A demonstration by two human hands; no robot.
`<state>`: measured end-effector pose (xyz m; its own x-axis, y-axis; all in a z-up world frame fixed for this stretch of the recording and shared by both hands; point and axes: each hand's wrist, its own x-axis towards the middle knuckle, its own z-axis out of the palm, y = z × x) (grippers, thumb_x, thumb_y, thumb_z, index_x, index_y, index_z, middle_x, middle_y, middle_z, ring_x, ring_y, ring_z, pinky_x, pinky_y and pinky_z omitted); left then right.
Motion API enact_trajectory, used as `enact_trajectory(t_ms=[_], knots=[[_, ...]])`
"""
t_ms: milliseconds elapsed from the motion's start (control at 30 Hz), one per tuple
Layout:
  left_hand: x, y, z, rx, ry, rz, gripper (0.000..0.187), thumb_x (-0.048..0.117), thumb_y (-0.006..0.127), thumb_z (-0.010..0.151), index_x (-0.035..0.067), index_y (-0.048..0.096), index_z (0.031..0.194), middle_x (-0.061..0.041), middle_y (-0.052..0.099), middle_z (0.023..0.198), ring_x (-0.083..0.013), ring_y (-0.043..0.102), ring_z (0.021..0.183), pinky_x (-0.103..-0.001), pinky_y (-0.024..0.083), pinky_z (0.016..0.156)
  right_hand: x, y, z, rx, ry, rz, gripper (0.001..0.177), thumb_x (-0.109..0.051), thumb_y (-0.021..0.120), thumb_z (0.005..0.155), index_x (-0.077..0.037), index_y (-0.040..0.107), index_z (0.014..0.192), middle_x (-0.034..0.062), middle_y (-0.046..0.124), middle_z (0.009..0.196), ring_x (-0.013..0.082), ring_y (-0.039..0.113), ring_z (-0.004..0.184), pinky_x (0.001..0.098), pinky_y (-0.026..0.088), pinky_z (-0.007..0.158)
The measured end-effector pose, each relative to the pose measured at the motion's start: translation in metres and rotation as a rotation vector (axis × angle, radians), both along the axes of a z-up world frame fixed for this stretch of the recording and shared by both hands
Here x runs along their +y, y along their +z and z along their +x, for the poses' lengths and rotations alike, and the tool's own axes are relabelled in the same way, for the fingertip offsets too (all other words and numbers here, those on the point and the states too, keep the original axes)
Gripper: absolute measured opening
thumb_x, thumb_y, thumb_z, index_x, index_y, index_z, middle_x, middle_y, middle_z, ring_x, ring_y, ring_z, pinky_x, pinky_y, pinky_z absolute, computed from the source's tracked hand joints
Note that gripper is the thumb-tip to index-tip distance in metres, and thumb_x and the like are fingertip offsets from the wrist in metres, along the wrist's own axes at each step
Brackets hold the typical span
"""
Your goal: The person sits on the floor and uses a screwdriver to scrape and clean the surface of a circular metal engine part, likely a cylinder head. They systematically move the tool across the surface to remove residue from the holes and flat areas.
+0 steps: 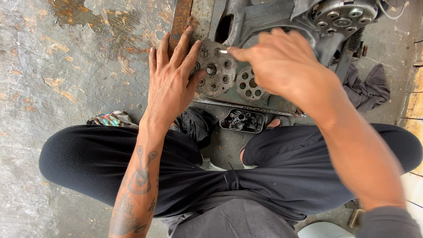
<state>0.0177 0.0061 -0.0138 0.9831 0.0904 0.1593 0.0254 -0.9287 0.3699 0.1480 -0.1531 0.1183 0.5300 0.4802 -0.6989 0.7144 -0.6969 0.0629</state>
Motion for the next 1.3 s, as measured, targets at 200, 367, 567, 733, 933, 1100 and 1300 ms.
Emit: enact_trajectory(t_ms=[200,367,567,733,933,1100,1300], knots=[[0.006,0.006,-0.011,0.046,-0.114,0.008,0.097,0.074,0.062,0.089,0.02,0.025,0.16,-0.001,0.025,0.166,-0.0489,0.012,0.15,-0.087,-0.001,0.102,-0.046,-0.086,-0.05,0.184,-0.921,0.811,0.033,-0.026,0.058,0.096,-0.013,0.058,0.126,0.0063,0.071,0.113,0.0164,0.069,0.094,0.033,0.052,0.083],[0.005,0.012,-0.01,0.076,-0.121,0.033,0.108,0.061,0.079,0.079,0.019,0.022,0.16,-0.004,0.024,0.166,-0.0459,0.006,0.149,-0.09,-0.003,0.099,-0.046,-0.155,-0.081,0.213,-1.041,1.239,0.023,-0.023,0.059,0.098,-0.005,0.058,0.113,0.0045,0.061,0.088,0.01,0.049,0.053,0.0293,0.049,0.054],[-0.004,0.01,-0.008,-0.027,-0.049,0.049,0.105,0.06,0.082,0.069,0.021,0.036,0.156,-0.002,0.042,0.157,-0.0445,0.019,0.146,-0.091,-0.001,0.095,-0.039,-0.152,-0.076,0.142,-1.119,1.267,0.019,-0.02,0.063,0.096,-0.006,0.062,0.109,0.0021,0.059,0.074,0.01,0.052,0.054,0.029,0.05,0.054],[-0.016,0.011,-0.011,-0.065,0.023,0.057,0.107,0.059,0.086,0.066,0.022,0.038,0.155,-0.006,0.046,0.149,-0.0409,0.034,0.139,-0.088,0.0,0.098,-0.038,-0.147,-0.068,0.128,-1.071,1.29,0.012,-0.018,0.063,0.097,-0.009,0.064,0.105,0.0005,0.057,0.071,0.0088,0.051,0.054,0.0272,0.05,0.054],[-0.041,0.003,-0.016,-0.038,0.154,0.057,0.113,0.063,0.091,0.064,0.023,0.033,0.153,-0.023,0.04,0.141,-0.0403,0.037,0.136,-0.084,0.007,0.105,-0.036,-0.14,-0.054,0.103,-1.014,1.222,0.014,-0.018,0.062,0.096,-0.008,0.067,0.106,-0.0021,0.055,0.067,0.0063,0.047,0.053,0.0242,0.046,0.052],[-0.052,-0.002,-0.02,-0.025,0.215,0.141,0.116,0.067,0.091,0.071,0.021,0.027,0.156,-0.022,0.04,0.144,-0.0406,0.038,0.141,-0.084,0.011,0.105,-0.032,-0.133,-0.047,0.168,-1.006,1.183,0.01,-0.016,0.062,0.097,-0.008,0.063,0.104,-0.0018,0.051,0.066,0.0065,0.043,0.053,0.0247,0.036,0.049],[-0.023,0.007,-0.026,0.073,0.006,0.147,0.13,0.077,0.079,0.064,0.019,0.016,0.162,-0.024,0.039,0.155,-0.0394,0.03,0.148,-0.082,0.002,0.106,-0.03,-0.114,-0.053,0.203,-1.04,1.085,0.026,-0.022,0.064,0.095,-0.01,0.055,0.117,0.0053,0.069,0.097,0.0075,0.049,0.052,0.0242,0.042,0.046]])
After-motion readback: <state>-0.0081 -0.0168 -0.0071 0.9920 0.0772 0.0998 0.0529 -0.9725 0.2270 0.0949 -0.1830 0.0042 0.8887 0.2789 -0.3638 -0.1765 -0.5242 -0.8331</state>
